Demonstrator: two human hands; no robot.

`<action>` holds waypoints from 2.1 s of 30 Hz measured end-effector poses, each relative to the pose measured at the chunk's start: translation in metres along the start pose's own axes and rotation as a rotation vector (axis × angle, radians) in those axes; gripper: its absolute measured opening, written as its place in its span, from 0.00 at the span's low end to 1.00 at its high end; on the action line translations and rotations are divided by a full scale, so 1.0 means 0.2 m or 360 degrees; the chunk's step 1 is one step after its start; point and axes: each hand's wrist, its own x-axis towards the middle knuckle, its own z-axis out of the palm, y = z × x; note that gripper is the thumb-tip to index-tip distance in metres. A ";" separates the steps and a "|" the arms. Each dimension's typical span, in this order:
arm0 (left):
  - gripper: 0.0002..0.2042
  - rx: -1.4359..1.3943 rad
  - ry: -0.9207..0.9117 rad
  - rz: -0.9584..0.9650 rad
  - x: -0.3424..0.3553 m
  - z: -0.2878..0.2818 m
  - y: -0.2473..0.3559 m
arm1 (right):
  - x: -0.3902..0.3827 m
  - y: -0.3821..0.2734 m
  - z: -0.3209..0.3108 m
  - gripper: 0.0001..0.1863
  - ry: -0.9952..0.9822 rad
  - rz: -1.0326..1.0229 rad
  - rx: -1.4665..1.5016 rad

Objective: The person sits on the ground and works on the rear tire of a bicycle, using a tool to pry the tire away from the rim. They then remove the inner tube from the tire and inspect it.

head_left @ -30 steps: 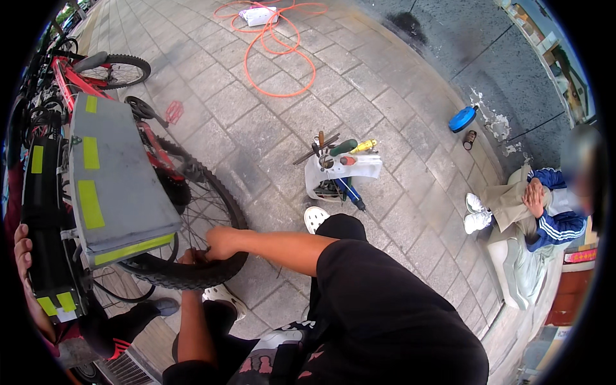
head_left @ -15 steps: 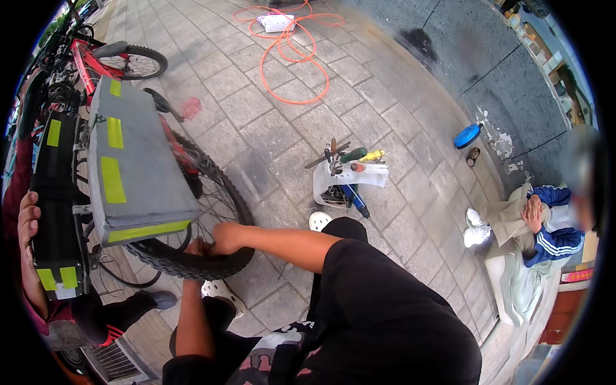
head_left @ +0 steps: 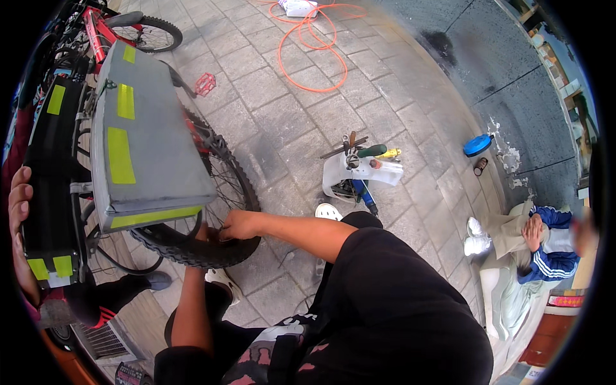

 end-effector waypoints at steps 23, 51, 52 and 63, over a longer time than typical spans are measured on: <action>0.16 -0.1364 -0.0243 -0.0425 0.02 0.02 -0.14 | -0.06 -0.23 0.02 0.16 0.0320 -0.0168 -0.0575; 0.17 -0.1353 -0.0096 -0.0528 -0.02 0.09 -0.23 | 0.03 -0.14 -0.08 0.16 -0.0002 0.0331 0.0132; 0.17 -0.1368 -0.0080 -0.0466 -0.01 0.09 -0.28 | 0.04 -0.14 -0.08 0.16 -0.0037 0.0324 0.0036; 0.17 -0.1032 -0.0040 -0.0338 -0.01 0.09 -0.22 | 0.04 -0.13 -0.08 0.20 0.0011 0.0233 -0.0282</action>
